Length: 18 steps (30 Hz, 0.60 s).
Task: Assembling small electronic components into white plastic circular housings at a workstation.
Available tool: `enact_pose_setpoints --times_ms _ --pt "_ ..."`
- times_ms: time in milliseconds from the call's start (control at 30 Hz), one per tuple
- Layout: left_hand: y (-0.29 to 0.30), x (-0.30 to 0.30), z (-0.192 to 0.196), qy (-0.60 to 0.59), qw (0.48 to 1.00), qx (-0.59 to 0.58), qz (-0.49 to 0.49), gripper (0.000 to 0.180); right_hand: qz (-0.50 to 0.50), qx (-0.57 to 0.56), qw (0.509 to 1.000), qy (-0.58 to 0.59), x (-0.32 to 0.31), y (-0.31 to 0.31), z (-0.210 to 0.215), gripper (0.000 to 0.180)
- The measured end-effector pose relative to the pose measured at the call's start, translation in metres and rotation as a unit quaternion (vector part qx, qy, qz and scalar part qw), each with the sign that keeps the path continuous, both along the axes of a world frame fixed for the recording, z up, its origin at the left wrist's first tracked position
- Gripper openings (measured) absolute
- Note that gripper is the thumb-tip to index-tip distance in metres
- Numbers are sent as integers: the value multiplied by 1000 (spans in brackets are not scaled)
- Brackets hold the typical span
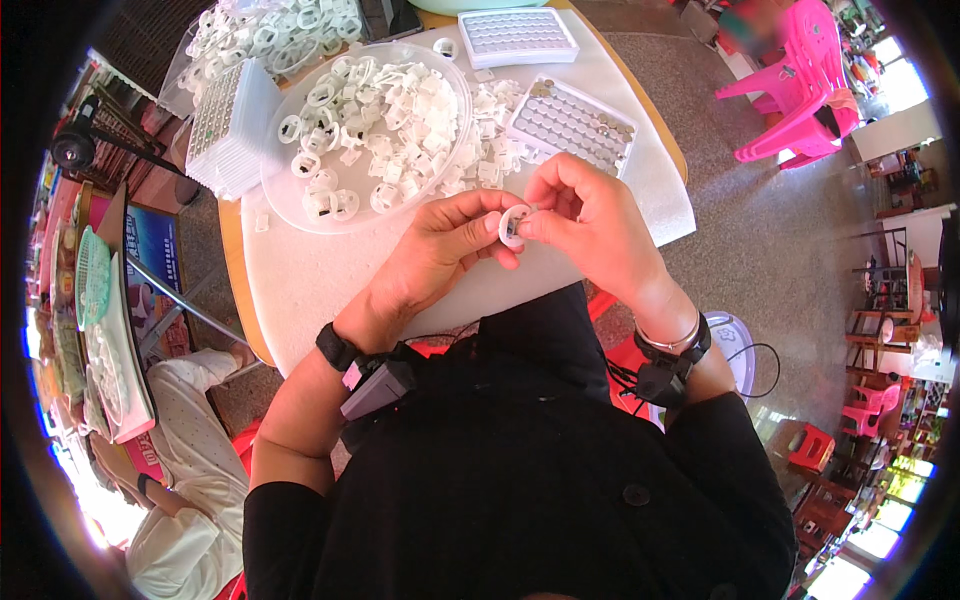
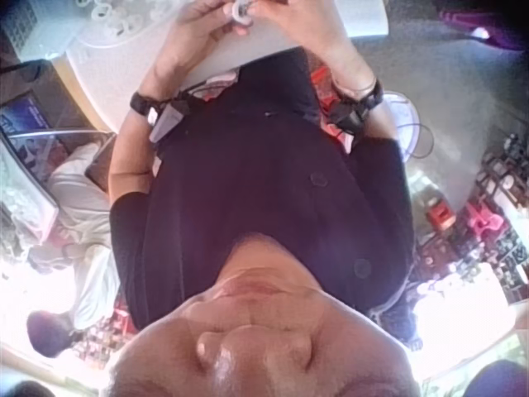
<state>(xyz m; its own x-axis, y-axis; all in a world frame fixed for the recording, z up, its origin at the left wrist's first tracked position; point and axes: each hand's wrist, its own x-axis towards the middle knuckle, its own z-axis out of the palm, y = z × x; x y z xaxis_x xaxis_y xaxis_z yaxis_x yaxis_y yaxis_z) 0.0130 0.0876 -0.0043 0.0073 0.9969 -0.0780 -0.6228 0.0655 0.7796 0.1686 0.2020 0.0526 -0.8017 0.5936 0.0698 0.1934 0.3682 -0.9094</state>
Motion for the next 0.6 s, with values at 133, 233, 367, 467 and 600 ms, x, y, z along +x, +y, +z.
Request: enact_pose_setpoints --times_ms 133,233,367,467,600 --pt "0 -1 -2 10 1000 -5 -7 28 48 -188 981 27 -2 6 -14 19" --pt "0 1 -2 7 1000 -8 3 26 61 -264 962 42 2 7 -24 19" --pt "-2 0 1 -16 998 -47 41 27 -44 -130 986 94 15 29 -27 19" --pt "-1 0 1 -17 999 -40 30 28 -179 67 979 63 29 61 -28 11" --pt "1 0 1 -7 999 -48 23 28 -165 278 946 -25 26 78 -32 8"
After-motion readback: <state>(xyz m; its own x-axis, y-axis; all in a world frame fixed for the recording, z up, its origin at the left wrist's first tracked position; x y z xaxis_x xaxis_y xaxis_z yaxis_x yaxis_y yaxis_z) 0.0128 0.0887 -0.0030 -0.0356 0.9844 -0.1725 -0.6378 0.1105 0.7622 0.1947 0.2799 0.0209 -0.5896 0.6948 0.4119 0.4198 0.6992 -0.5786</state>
